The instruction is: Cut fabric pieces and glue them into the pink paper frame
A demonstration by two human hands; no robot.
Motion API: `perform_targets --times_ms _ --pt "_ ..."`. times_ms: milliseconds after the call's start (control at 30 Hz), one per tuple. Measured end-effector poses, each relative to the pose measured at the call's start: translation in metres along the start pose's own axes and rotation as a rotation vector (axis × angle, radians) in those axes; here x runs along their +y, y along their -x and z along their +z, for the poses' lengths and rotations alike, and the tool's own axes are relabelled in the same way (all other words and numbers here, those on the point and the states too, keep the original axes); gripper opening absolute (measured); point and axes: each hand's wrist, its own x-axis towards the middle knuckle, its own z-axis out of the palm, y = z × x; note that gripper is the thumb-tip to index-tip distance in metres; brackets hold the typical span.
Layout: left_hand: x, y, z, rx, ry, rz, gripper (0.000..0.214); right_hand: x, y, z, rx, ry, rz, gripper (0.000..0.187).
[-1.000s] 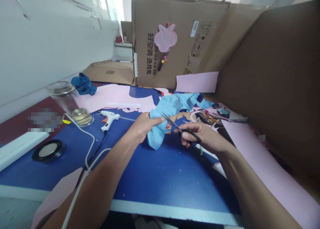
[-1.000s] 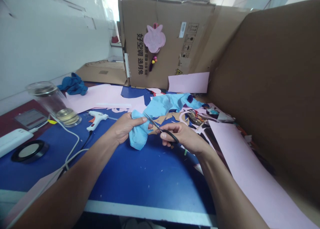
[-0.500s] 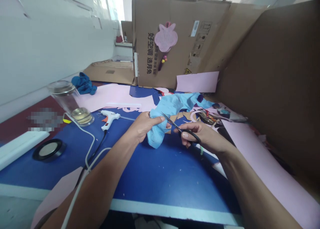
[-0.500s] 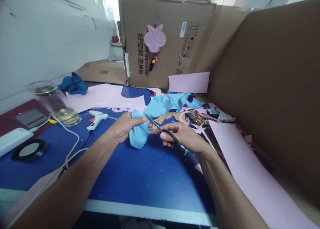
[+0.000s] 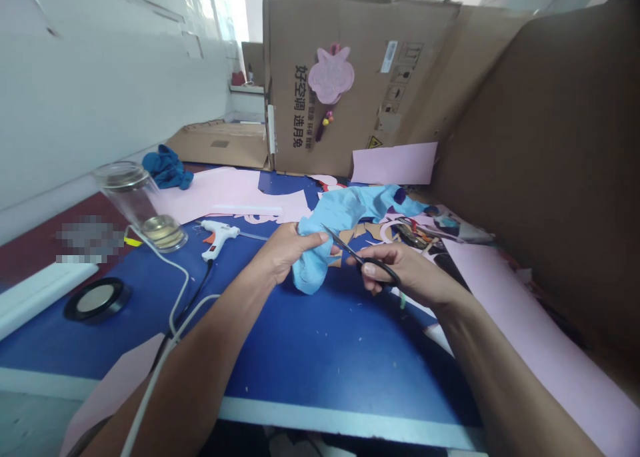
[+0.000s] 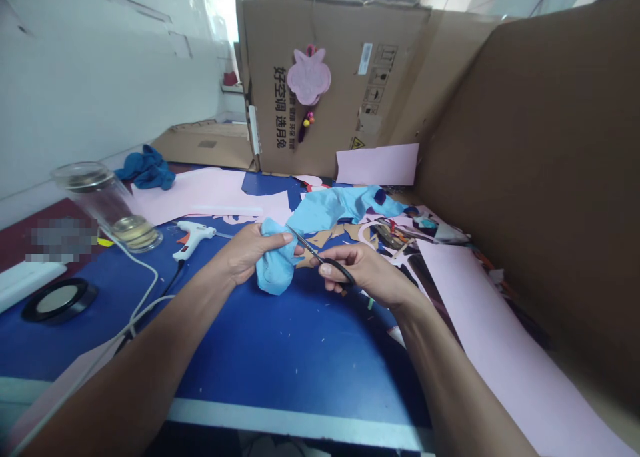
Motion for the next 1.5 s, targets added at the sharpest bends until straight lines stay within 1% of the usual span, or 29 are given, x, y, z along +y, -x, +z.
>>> perform_targets --times_ms 167,300,367,467,567,667,767,867,1000,1133,1200,1267,1333,1400,1500 --pt "0.002 0.001 0.0 0.003 -0.02 -0.024 0.017 0.0 0.001 0.0 0.002 -0.017 0.018 0.052" --pt "0.002 0.001 -0.002 -0.001 -0.02 -0.035 0.011 0.0 0.002 0.001 0.006 -0.008 0.028 0.054" --pt "0.002 0.001 -0.003 -0.005 -0.022 -0.026 0.009 0.0 0.002 0.002 0.009 -0.014 0.029 0.053" --pt "0.001 -0.001 -0.003 0.001 -0.026 -0.014 0.013 0.002 0.0 0.003 0.02 -0.036 0.018 0.049" --pt "0.002 -0.001 -0.003 -0.005 -0.01 -0.006 0.016 0.006 -0.005 0.002 0.101 -0.088 -0.024 0.046" --pt "0.003 0.0 -0.001 -0.007 0.019 0.002 0.015 0.012 -0.011 -0.001 0.215 -0.145 -0.078 0.05" --pt "0.006 0.001 0.0 0.007 0.02 0.006 0.012 0.014 -0.015 -0.001 0.278 -0.197 -0.089 0.058" --pt "0.007 0.002 0.001 0.011 0.028 0.016 0.013 0.013 -0.017 0.001 0.319 -0.238 -0.112 0.058" --pt "0.008 0.002 0.003 0.022 0.066 0.001 0.018 0.013 -0.017 0.004 0.335 -0.192 -0.175 0.049" --pt "0.01 0.001 0.003 0.01 0.14 -0.012 0.023 0.014 -0.019 0.005 0.369 -0.13 -0.154 0.048" --pt "0.011 0.0 0.003 0.005 0.182 -0.023 0.026 0.013 -0.02 0.008 0.367 -0.179 -0.162 0.043" --pt "0.012 0.0 0.004 0.011 0.218 -0.028 0.027 0.013 -0.022 0.012 0.346 -0.279 -0.201 0.04" --pt "0.013 -0.001 0.005 0.022 0.248 -0.016 0.028 0.013 -0.024 0.018 0.322 -0.349 -0.236 0.044" --pt "0.012 -0.002 0.007 0.027 0.281 0.006 0.03 0.015 -0.026 0.024 0.319 -0.359 -0.257 0.047" --pt "0.009 -0.003 0.009 0.033 0.317 0.039 0.034 0.02 -0.029 0.031 0.319 -0.371 -0.217 0.049"
